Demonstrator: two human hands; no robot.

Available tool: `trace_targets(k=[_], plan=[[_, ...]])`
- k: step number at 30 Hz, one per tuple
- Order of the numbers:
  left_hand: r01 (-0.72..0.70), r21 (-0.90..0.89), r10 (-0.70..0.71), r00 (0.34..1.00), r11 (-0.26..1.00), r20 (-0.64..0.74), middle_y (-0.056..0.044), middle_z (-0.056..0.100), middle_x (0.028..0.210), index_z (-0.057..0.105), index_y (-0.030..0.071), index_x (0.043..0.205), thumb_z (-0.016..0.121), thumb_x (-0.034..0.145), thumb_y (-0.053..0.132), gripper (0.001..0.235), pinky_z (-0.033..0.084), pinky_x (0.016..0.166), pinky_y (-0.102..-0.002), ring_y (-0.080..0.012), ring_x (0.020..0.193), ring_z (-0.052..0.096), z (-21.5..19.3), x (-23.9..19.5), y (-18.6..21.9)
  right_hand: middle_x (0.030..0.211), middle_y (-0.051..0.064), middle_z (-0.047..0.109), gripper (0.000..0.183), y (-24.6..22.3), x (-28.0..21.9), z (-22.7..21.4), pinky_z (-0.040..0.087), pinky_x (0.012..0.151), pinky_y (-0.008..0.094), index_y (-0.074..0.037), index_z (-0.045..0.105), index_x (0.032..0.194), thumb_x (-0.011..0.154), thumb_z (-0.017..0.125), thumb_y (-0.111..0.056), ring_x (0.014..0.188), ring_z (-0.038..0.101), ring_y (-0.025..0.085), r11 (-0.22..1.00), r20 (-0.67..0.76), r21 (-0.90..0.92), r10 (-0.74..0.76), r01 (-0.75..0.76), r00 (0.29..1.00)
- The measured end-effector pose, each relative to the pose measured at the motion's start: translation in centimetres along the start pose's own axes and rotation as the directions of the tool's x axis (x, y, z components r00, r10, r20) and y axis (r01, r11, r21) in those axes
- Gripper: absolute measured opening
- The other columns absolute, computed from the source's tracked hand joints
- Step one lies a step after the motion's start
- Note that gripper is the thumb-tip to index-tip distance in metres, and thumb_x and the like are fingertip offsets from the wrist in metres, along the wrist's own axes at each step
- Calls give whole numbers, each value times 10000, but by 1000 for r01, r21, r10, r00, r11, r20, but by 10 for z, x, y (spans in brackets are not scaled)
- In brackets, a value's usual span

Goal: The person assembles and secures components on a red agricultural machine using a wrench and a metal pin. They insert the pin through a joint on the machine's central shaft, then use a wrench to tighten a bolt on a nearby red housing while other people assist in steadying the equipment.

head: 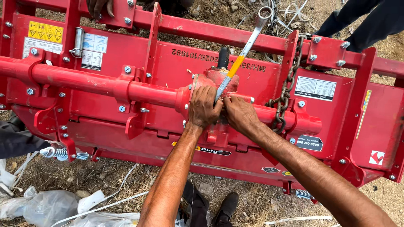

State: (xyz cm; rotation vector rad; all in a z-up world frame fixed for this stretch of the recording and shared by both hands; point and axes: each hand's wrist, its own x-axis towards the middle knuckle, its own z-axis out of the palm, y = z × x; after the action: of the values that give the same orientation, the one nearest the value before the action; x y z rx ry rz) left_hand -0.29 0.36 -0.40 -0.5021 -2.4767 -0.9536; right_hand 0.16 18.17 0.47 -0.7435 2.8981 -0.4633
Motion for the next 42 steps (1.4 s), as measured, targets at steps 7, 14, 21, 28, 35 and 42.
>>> trace_targets(k=[7,14,21,28,35,42], plan=[[16,14,-16,1000,1000,19,-145,558,864,546,21,893,637,828,180,194,455,871,-491,-328,874,575,2,1,-1,974,162,607,343,0,-3,-13,559,765,493,-8,569,1071,973,689,-314,957,659,356,998,48,34,59,-61,997],[17,13,-17,1000,1000,20,-140,560,867,555,12,910,638,817,175,205,458,859,-486,-314,862,574,3,-2,-1,966,192,597,300,10,-4,-1,577,719,463,24,563,1059,829,655,-145,922,642,370,974,-68,-53,-225,221,972],[14,11,-14,999,1000,38,-136,557,861,568,8,918,645,819,172,207,452,845,-482,-309,848,568,3,-2,0,985,155,604,365,5,-3,-14,554,742,508,-13,557,1072,956,699,-328,948,654,354,998,75,33,42,-45,996],[-8,28,8,1000,1000,13,-139,560,882,547,18,903,651,812,178,211,452,864,-480,-321,875,568,3,-3,0,1044,159,587,261,11,-8,-3,574,803,471,-30,578,1188,946,631,-111,966,640,326,947,-77,-60,-319,315,945],[-18,35,17,1000,999,21,-139,563,893,545,30,902,627,819,171,184,453,875,-480,-319,898,579,3,-1,-1,1011,138,619,355,2,-1,-11,540,855,477,-9,566,1104,1002,666,-334,1005,650,332,990,172,2,138,-141,975],[-20,19,19,1000,1000,24,-142,567,889,560,13,927,650,803,191,234,449,850,-478,-319,883,576,2,-2,-1,1040,151,614,229,9,-6,0,569,839,455,-41,585,1065,883,677,-144,984,644,311,950,-70,-105,-303,295,950]])
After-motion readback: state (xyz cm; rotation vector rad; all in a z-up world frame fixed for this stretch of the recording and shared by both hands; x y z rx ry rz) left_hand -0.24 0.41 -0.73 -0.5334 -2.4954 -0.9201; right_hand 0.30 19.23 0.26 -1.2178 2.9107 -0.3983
